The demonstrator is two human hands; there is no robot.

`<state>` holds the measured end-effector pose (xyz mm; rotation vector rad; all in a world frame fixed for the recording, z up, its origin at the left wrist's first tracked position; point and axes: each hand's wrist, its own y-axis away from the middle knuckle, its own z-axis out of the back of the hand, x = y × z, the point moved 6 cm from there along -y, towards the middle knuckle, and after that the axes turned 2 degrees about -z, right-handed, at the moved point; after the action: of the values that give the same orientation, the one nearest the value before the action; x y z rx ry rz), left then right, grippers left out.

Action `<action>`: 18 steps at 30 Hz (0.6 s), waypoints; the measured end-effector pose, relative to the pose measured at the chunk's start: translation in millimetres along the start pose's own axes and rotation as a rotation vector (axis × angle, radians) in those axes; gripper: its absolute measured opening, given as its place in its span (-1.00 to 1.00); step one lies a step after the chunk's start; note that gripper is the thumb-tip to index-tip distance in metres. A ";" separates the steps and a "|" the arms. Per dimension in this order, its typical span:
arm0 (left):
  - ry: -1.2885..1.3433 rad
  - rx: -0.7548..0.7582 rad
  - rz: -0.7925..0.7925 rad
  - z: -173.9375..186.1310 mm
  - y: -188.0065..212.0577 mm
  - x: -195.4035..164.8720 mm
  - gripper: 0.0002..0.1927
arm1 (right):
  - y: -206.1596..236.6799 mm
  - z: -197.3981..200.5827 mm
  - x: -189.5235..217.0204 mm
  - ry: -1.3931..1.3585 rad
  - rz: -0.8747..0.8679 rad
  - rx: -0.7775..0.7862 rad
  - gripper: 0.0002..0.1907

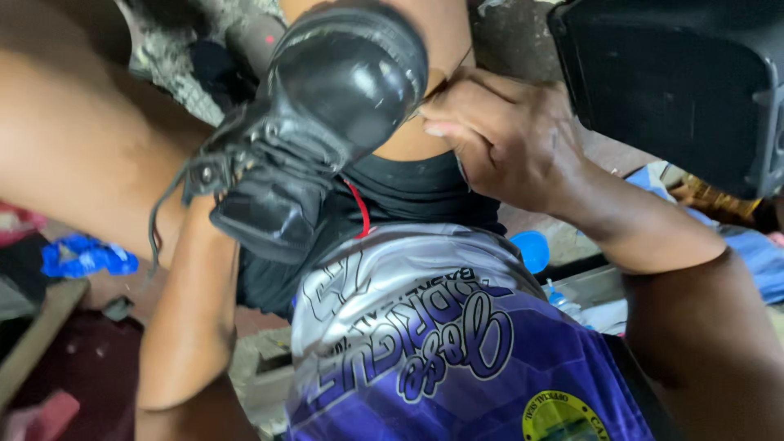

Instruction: The person sits on the floor and sews a black leather shoe using a needle and thread. They repeatedly push the needle through the shoe's upper and pull the thread to secure stitches.

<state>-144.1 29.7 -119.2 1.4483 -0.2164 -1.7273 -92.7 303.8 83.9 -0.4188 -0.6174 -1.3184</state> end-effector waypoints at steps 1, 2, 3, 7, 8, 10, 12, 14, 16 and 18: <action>-0.002 0.000 -0.008 -0.7 -0.5 -0.8 -0.75 | 2.0 -1.7 0.4 -0.020 0.003 -0.008 -0.95; -0.002 -0.004 -0.008 0.0 -0.2 -0.6 -0.75 | 4.4 -3.9 0.8 -0.042 0.009 -0.018 -0.96; -0.004 -0.003 -0.011 -0.1 0.5 -2.0 -0.75 | 7.2 -5.4 0.3 -0.048 0.010 -0.029 -0.96; -0.002 -0.005 0.001 -2.0 8.4 0.6 -0.75 | 15.9 -8.6 -6.3 -0.018 0.004 -0.051 -0.95; -0.002 -0.009 0.008 -1.7 10.0 1.6 -0.75 | 17.2 -8.7 -7.1 -0.012 0.017 -0.043 -0.96; 0.002 -0.021 0.016 -1.1 13.5 4.1 -0.75 | 19.4 -9.8 -7.6 -0.012 0.035 -0.037 -0.96; 0.003 -0.036 0.006 -1.3 14.7 5.0 -0.75 | 20.8 -12.1 -5.6 -0.009 0.055 -0.060 -0.96; 0.007 -0.044 -0.001 -4.7 16.5 4.3 -0.75 | 21.7 -16.6 0.2 0.001 0.100 -0.106 -0.95; 0.018 -0.048 -0.015 -10.1 20.1 1.2 -0.75 | 22.5 -23.4 6.8 0.003 0.119 -0.164 -0.94; 0.017 -0.046 -0.019 -16.4 25.8 -2.4 -0.75 | 20.9 -27.2 11.3 -0.003 0.125 -0.241 -0.92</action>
<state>-117.3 21.4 -106.8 1.4344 -0.1535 -1.7235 -66.0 283.0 71.4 -0.6463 -0.4286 -1.2765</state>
